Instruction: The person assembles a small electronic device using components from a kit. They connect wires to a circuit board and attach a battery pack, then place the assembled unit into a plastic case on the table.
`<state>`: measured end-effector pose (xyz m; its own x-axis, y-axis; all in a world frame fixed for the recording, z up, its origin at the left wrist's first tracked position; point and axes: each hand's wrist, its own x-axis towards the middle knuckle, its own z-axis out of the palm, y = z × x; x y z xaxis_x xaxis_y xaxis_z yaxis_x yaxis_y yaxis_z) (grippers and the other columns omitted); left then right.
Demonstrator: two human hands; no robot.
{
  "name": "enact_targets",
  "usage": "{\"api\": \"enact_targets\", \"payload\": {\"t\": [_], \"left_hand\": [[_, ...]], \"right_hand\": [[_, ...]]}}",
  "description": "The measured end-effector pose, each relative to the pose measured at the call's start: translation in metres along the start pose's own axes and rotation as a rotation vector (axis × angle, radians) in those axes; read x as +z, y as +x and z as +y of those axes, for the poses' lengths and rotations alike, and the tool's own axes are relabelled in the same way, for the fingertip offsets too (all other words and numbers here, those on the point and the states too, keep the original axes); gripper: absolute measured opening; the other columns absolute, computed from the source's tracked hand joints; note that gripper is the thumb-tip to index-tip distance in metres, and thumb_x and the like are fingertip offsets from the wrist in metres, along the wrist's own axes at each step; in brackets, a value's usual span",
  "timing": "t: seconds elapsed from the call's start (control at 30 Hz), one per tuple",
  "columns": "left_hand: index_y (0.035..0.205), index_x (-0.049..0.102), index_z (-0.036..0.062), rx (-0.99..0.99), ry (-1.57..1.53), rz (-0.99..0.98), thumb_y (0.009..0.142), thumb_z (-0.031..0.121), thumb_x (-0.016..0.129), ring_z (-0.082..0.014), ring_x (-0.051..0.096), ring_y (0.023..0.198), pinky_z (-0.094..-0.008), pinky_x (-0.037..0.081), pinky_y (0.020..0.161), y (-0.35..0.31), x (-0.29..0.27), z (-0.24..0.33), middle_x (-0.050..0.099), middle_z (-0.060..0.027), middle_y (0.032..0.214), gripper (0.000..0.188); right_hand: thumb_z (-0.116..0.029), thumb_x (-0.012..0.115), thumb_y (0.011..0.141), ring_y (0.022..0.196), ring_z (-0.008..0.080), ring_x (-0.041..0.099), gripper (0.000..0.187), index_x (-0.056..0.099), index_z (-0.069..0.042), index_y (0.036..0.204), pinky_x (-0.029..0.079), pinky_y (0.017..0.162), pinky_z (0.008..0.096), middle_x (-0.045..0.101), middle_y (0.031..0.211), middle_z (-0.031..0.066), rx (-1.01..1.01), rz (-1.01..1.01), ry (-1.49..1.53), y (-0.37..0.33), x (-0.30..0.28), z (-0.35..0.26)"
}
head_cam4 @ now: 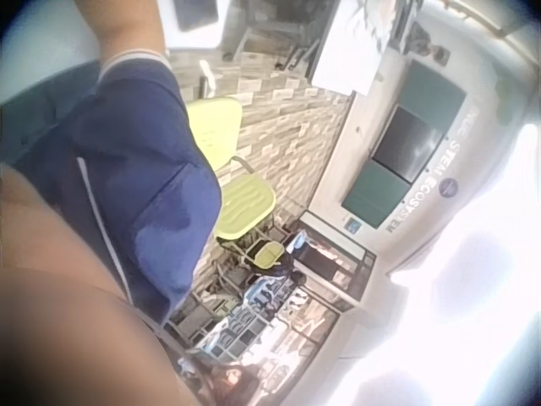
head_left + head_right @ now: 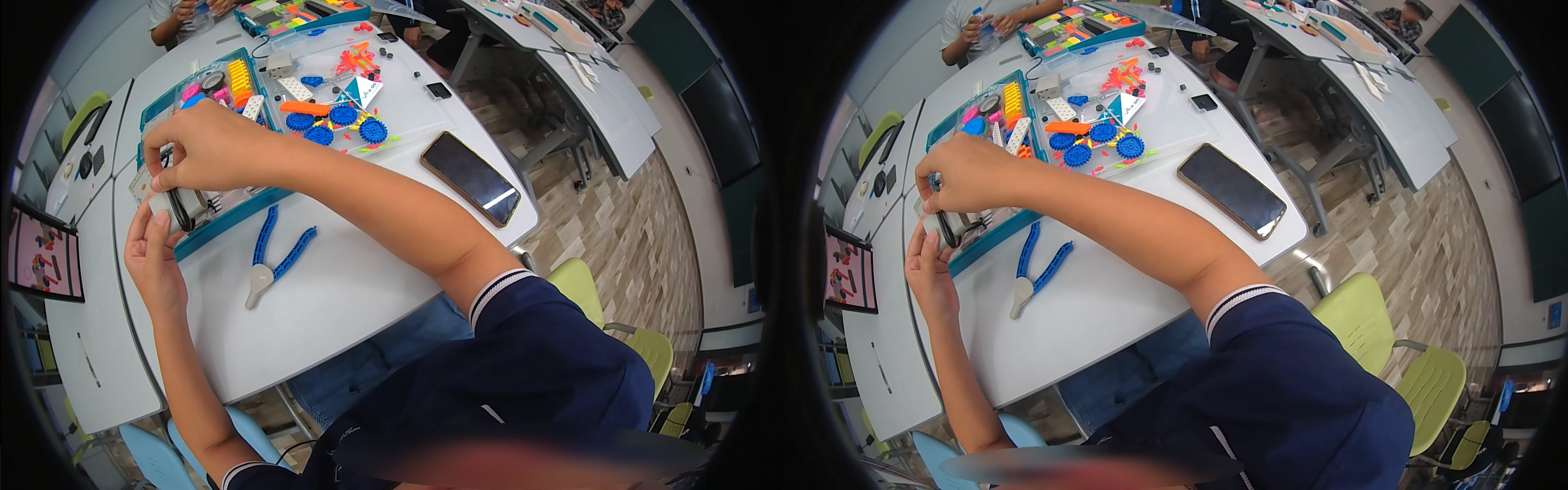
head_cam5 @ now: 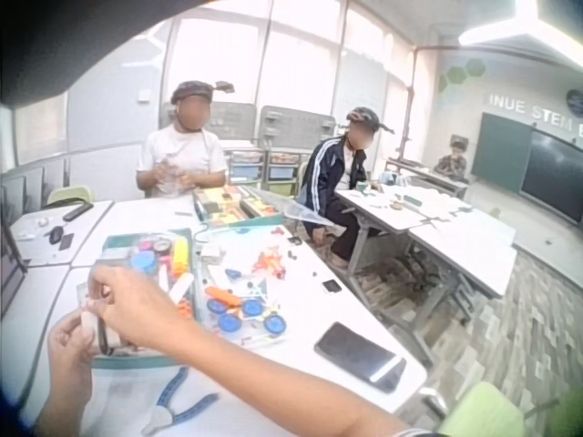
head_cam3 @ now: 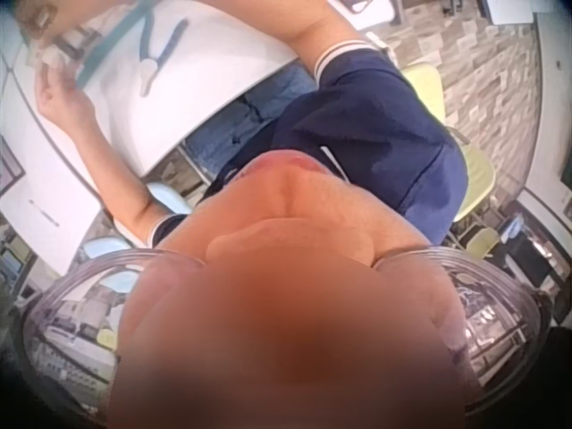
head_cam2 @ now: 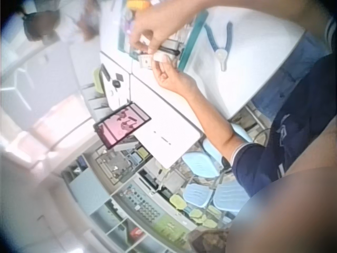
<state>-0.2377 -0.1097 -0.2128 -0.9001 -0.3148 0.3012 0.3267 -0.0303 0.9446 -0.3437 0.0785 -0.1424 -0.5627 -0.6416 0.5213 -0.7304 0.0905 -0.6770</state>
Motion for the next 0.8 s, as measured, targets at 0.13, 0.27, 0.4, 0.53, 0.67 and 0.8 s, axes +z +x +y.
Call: {"api": "enact_targets", "payload": {"t": [0.13, 0.27, 0.4, 0.53, 0.67, 0.8], "left_hand": [[0.138, 0.056, -0.0079, -0.034, -0.020, -0.028, 0.097, 0.018, 0.069, -0.0134, 0.072, 0.098, -0.0243, 0.059, 0.079, 0.000, -0.003, 0.000, 0.070, -0.0127, 0.121, 0.051], [0.133, 0.057, -0.0079, -0.063, -0.084, 0.043, 0.100, 0.021, 0.067, -0.0145, 0.073, 0.097, -0.0262, 0.061, 0.082, 0.001, -0.002, 0.000, 0.070, -0.0125, 0.118, 0.045], [0.126, 0.059, -0.0061, -0.056, -0.193, 0.005, 0.103, 0.024, 0.063, -0.0155, 0.073, 0.097, -0.0289, 0.061, 0.086, 0.000, 0.001, 0.003, 0.071, -0.0130, 0.115, 0.038], [0.124, 0.060, -0.0050, -0.079, -0.248, -0.008, 0.104, 0.026, 0.062, -0.0151, 0.073, 0.097, -0.0288, 0.060, 0.090, -0.001, 0.002, 0.005, 0.071, -0.0136, 0.115, 0.037], [0.127, 0.059, -0.0052, -0.124, -0.244, 0.068, 0.106, 0.028, 0.058, -0.0144, 0.072, 0.099, -0.0277, 0.058, 0.092, 0.000, 0.002, 0.007, 0.071, -0.0137, 0.115, 0.039], [0.127, 0.058, -0.0085, -0.094, -0.344, -0.100, 0.108, 0.026, 0.055, -0.0173, 0.071, 0.104, -0.0293, 0.059, 0.094, -0.003, 0.002, 0.011, 0.070, -0.0171, 0.119, 0.039]], "right_hand": [[-0.033, 0.084, 0.077, 0.088, 0.0326, 0.070, 0.027, 0.076, -0.009, 0.086, 0.054, 0.080, 0.0411, 0.074, 0.088, 0.0141, -0.055, -0.012, 0.024, 0.001, -0.004, 0.002], [-0.035, 0.086, 0.076, 0.085, 0.0297, 0.072, 0.031, 0.077, -0.007, 0.087, 0.055, 0.075, 0.0379, 0.074, 0.086, 0.0144, -0.095, -0.075, 0.073, 0.003, -0.006, 0.004], [-0.043, 0.089, 0.072, 0.086, 0.0270, 0.073, 0.044, 0.079, -0.008, 0.098, 0.056, 0.075, 0.0353, 0.074, 0.089, 0.0143, -0.117, -0.127, 0.073, 0.003, -0.009, 0.003], [-0.047, 0.092, 0.066, 0.080, 0.0218, 0.072, 0.061, 0.078, -0.008, 0.111, 0.055, 0.071, 0.0328, 0.074, 0.088, 0.0126, -0.203, -0.146, -0.027, 0.001, -0.013, 0.002], [-0.046, 0.093, 0.064, 0.080, 0.0214, 0.072, 0.067, 0.077, -0.009, 0.116, 0.055, 0.071, 0.0320, 0.075, 0.097, 0.0134, -0.227, -0.162, -0.076, 0.001, -0.015, 0.001], [-0.039, 0.095, 0.064, 0.082, 0.0211, 0.072, 0.068, 0.074, -0.007, 0.121, 0.057, 0.073, 0.0322, 0.074, 0.104, 0.0122, -0.181, -0.242, -0.040, 0.000, -0.018, 0.001]]}}
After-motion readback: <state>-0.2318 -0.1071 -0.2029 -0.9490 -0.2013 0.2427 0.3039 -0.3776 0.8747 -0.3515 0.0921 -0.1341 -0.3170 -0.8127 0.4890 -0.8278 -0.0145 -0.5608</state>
